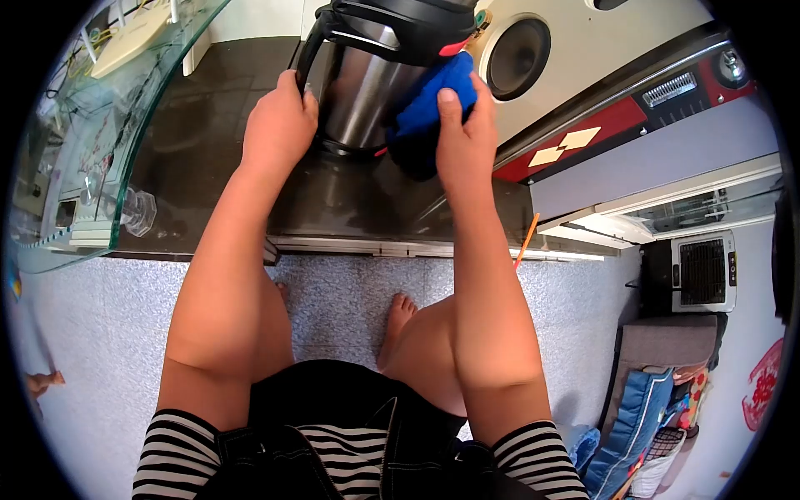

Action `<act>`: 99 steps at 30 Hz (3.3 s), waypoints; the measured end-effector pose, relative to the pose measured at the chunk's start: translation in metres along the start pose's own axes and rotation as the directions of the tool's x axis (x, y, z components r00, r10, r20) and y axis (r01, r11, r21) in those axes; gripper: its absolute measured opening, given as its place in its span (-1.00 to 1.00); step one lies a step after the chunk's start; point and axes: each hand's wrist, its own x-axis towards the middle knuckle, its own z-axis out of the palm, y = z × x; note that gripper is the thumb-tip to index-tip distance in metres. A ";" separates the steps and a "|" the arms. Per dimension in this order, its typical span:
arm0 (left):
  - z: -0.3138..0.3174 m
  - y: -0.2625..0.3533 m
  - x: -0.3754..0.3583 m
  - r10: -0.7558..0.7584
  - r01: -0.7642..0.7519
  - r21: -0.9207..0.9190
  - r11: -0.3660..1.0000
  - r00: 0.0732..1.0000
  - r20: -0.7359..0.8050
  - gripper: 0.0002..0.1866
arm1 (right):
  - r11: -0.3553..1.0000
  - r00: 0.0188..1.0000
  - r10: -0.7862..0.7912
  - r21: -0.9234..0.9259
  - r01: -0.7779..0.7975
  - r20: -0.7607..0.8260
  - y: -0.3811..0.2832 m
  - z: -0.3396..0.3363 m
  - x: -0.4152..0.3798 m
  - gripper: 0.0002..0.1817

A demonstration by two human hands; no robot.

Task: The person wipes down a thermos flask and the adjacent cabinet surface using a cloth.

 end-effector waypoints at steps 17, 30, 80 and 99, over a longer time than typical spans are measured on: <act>0.003 -0.008 0.009 -0.038 0.045 -0.303 0.952 0.999 0.032 -0.66 | 0.900 0.987 0.125 0.431 -0.071 -0.098 -0.029 -0.010 0.004 -0.47; 0.013 -0.007 0.012 -0.111 0.066 -0.509 0.858 0.992 -0.059 -0.52 | 0.861 0.860 0.432 -0.407 -0.304 0.272 0.047 0.032 -0.027 -0.59; 0.010 0.007 0.002 -0.079 0.064 -0.251 0.966 0.996 -0.051 -0.34 | 0.859 0.890 0.324 -0.494 -0.133 0.323 0.031 0.014 -0.011 -0.52; 0.012 0.008 0.001 -0.046 0.035 -0.207 0.978 0.998 -0.051 -0.27 | 0.824 0.905 0.358 -0.534 -0.191 0.228 0.042 0.039 -0.017 -0.62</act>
